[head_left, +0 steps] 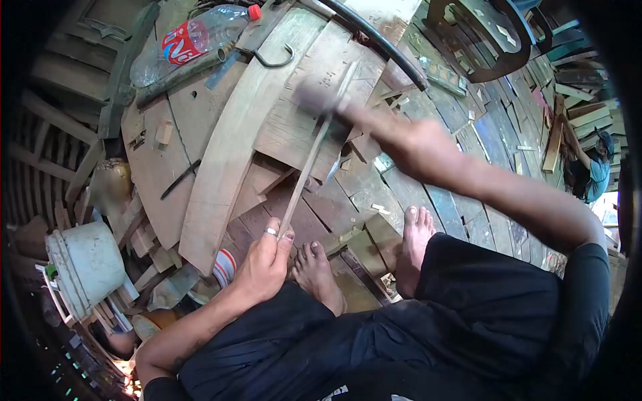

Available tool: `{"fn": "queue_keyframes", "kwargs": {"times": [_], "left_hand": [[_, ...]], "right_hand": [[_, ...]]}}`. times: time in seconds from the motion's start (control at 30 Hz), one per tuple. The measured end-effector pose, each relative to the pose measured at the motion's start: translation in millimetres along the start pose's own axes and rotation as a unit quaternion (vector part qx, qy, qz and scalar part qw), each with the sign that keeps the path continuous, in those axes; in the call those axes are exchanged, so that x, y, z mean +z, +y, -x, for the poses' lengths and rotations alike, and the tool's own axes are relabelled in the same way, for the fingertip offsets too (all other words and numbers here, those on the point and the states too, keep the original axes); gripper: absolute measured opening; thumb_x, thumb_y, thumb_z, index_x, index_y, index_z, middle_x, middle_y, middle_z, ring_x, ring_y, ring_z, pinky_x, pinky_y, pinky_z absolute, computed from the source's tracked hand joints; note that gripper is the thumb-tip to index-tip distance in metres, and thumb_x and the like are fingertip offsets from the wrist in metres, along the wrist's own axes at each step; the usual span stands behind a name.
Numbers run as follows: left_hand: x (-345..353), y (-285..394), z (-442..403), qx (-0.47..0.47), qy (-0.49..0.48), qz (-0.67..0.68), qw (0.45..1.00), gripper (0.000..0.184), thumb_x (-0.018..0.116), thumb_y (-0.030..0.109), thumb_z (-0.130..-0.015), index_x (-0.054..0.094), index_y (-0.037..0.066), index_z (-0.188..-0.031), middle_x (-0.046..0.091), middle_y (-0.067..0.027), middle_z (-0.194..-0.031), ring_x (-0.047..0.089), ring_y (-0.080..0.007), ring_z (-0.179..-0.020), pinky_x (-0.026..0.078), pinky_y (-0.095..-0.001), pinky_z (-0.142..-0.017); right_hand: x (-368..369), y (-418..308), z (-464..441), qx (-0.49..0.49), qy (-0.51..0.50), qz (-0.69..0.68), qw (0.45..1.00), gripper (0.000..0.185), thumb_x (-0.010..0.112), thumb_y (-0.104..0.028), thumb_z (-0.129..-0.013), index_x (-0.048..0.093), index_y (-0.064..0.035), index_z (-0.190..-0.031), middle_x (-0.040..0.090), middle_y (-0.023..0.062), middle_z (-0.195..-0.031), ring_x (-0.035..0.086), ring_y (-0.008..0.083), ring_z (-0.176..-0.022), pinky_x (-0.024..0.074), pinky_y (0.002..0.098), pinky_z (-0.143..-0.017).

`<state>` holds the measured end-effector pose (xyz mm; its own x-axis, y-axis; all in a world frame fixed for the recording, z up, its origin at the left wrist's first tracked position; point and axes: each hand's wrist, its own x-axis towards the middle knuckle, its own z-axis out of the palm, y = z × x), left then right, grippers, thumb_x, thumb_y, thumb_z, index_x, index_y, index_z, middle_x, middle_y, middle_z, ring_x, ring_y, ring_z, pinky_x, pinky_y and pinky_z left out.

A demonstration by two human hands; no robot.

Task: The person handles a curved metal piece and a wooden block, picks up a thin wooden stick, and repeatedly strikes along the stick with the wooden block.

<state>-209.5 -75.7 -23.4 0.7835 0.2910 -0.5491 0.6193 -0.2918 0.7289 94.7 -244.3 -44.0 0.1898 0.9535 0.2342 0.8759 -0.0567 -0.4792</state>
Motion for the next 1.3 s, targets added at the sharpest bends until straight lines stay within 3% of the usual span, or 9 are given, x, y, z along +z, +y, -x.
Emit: {"fn": "queue_keyframes", "kwargs": {"times": [0.3, 0.37, 0.43, 0.5, 0.63, 0.8, 0.97, 1.13, 1.3], "left_hand": [[1, 8, 3, 0.037, 0.045, -0.058, 0.997, 0.021, 0.044, 0.022, -0.110, 0.044, 0.001, -0.113, 0.058, -0.0302, -0.079, 0.059, -0.0549, -0.082, 0.043, -0.0548, -0.067], [-3, 12, -2, 0.025, 0.015, -0.016, 0.999, 0.022, 0.043, 0.024, -0.111, 0.046, 0.002, -0.108, 0.051, -0.0148, -0.069, 0.053, -0.0299, -0.063, 0.042, -0.0443, -0.062], [-4, 6, -2, 0.039, 0.015, -0.008, 0.999, 0.022, 0.043, 0.024, -0.111, 0.046, 0.002, -0.108, 0.051, -0.0146, -0.069, 0.052, -0.0294, -0.063, 0.042, -0.0440, -0.061], [-5, 5, -4, 0.057, 0.013, 0.000, 0.998, 0.023, 0.043, 0.024, -0.111, 0.046, 0.002, -0.108, 0.051, -0.0145, -0.069, 0.051, -0.0289, -0.062, 0.042, -0.0438, -0.061], [-4, 2, -7, 0.031, 0.011, -0.017, 0.999, 0.021, 0.043, 0.023, -0.111, 0.047, 0.003, -0.107, 0.051, -0.0146, -0.069, 0.051, -0.0275, -0.063, 0.041, -0.0430, -0.060], [-6, 1, -7, 0.058, 0.024, 0.010, 0.998, 0.018, 0.045, 0.021, -0.110, 0.047, 0.003, -0.108, 0.050, -0.0140, -0.070, 0.051, -0.0258, -0.063, 0.041, -0.0422, -0.060], [-6, -4, -9, 0.052, 0.011, 0.020, 0.998, 0.019, 0.045, 0.022, -0.111, 0.046, 0.004, -0.106, 0.043, -0.0048, -0.066, 0.046, -0.0151, -0.059, 0.040, -0.0365, -0.055], [-11, -15, -11, 0.038, -0.030, 0.078, 0.996, 0.017, 0.043, 0.023, -0.112, 0.045, 0.007, -0.107, 0.039, 0.0032, -0.067, 0.038, -0.0065, -0.054, 0.034, -0.0278, -0.048], [-19, -13, -12, 0.003, -0.059, 0.078, 0.995, 0.022, 0.045, 0.023, -0.111, 0.049, 0.001, -0.109, 0.052, -0.0125, -0.067, 0.056, -0.0223, -0.061, 0.044, -0.0410, -0.059]], "right_hand": [[-7, -28, 15, -0.092, -0.164, 0.082, 0.979, 0.084, 0.058, -0.003, -0.091, 0.025, -0.0351, -0.161, 0.064, 0.0182, -0.098, 0.067, 0.0314, -0.061, 0.0580, 0.0436, -0.052], [-1, 3, 7, 0.014, 0.017, 0.022, 1.000, 0.075, 0.056, -0.009, -0.097, 0.025, -0.0329, -0.162, 0.069, 0.0194, -0.098, 0.067, 0.0313, -0.061, 0.0557, 0.0429, -0.050], [-18, 3, -10, 0.193, -0.060, 0.096, 0.975, 0.070, 0.061, -0.010, -0.095, 0.036, -0.0227, -0.159, 0.070, 0.0182, -0.090, 0.069, 0.0349, -0.068, 0.0569, 0.0446, -0.057], [5, -14, 6, 0.075, 0.004, 0.042, 0.996, 0.075, 0.061, -0.009, -0.096, 0.030, -0.0275, -0.161, 0.072, 0.0181, -0.109, 0.071, 0.0352, -0.071, 0.0590, 0.0454, -0.059], [-6, -28, 14, -0.112, -0.148, 0.094, 0.978, 0.079, 0.057, -0.008, -0.096, 0.026, -0.0397, -0.161, 0.061, 0.0134, -0.087, 0.068, 0.0323, -0.064, 0.0587, 0.0434, -0.054], [-13, -18, -9, 0.228, -0.058, 0.012, 0.972, 0.067, 0.059, -0.020, -0.100, 0.030, -0.0277, -0.160, 0.070, 0.0240, -0.088, 0.067, 0.0400, -0.066, 0.0569, 0.0512, -0.060], [2, -21, 18, -0.100, -0.145, 0.081, 0.981, 0.070, 0.058, -0.015, -0.100, 0.030, -0.0378, -0.160, 0.065, 0.0098, -0.100, 0.067, 0.0284, -0.061, 0.0555, 0.0372, -0.048], [-25, -2, -14, 0.186, 0.001, 0.043, 0.982, 0.071, 0.060, -0.016, -0.097, 0.031, -0.0285, -0.160, 0.069, 0.0226, -0.081, 0.069, 0.0396, -0.070, 0.0547, 0.0511, -0.060], [-5, -17, 15, -0.103, -0.151, 0.093, 0.979, 0.078, 0.063, -0.008, -0.090, 0.036, -0.0371, -0.157, 0.063, 0.0090, -0.091, 0.067, 0.0305, -0.065, 0.0578, 0.0395, -0.052]]}}
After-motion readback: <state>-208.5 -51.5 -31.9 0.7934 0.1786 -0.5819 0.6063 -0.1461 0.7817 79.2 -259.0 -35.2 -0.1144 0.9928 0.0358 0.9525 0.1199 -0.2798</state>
